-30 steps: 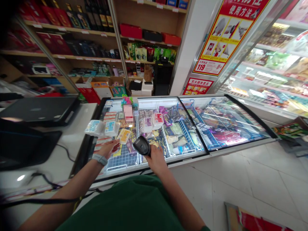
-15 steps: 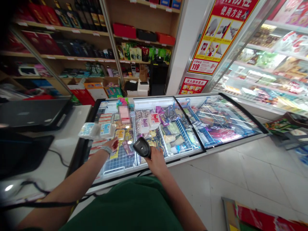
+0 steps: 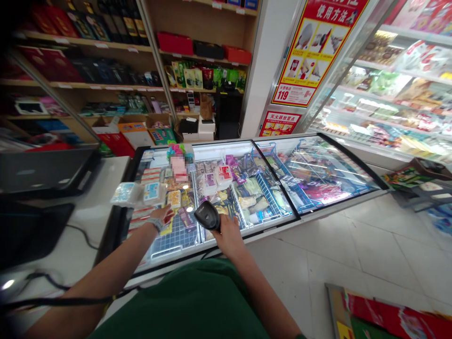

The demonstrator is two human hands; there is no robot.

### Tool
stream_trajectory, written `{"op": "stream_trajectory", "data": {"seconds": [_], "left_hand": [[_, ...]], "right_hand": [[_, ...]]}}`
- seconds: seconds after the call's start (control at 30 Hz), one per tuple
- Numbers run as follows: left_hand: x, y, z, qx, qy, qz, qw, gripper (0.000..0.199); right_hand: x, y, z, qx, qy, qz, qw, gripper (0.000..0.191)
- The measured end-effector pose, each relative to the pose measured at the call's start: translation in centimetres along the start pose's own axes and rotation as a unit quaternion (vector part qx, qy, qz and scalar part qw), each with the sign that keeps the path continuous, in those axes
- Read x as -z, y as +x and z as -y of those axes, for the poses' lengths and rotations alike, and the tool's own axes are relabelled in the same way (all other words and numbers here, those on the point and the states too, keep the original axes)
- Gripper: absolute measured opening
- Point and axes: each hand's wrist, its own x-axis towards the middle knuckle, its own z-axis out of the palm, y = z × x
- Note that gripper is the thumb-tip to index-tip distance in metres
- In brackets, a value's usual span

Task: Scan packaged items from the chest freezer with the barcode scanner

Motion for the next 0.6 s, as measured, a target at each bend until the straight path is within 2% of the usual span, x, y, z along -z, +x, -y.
{"op": "stream_trajectory", "data": {"seconds": [0.1, 0.2, 0.4, 0.6], "left_hand": [[-0.7, -0.3, 0.1, 0.015, 0.025, 0.013, 0.999, 0.032], [-2.3, -0.7, -0.3, -0.005, 0.041, 0.043, 0.998, 0.031], [-6.9, -1.3, -2.5, -0.054, 0.074, 0.108, 0.990, 0.033], [-11.4, -1.0, -4.3, -0.075, 0.102, 0.119, 0.985, 0.033]], "right_hand": [[0.0, 0.0, -0.1, 0.002, 0.000, -0.004, 1.000, 0.014], [0.1, -0.1, -0.3, 0.004, -0.002, -0.011, 1.000, 0.015], [0.8, -0.7, -0.4, -0.021, 0.004, -0.023, 1.000, 0.015], [1.6, -1.4, -0.8, -0.037, 0.015, -0.035, 0.999, 0.018]]}}
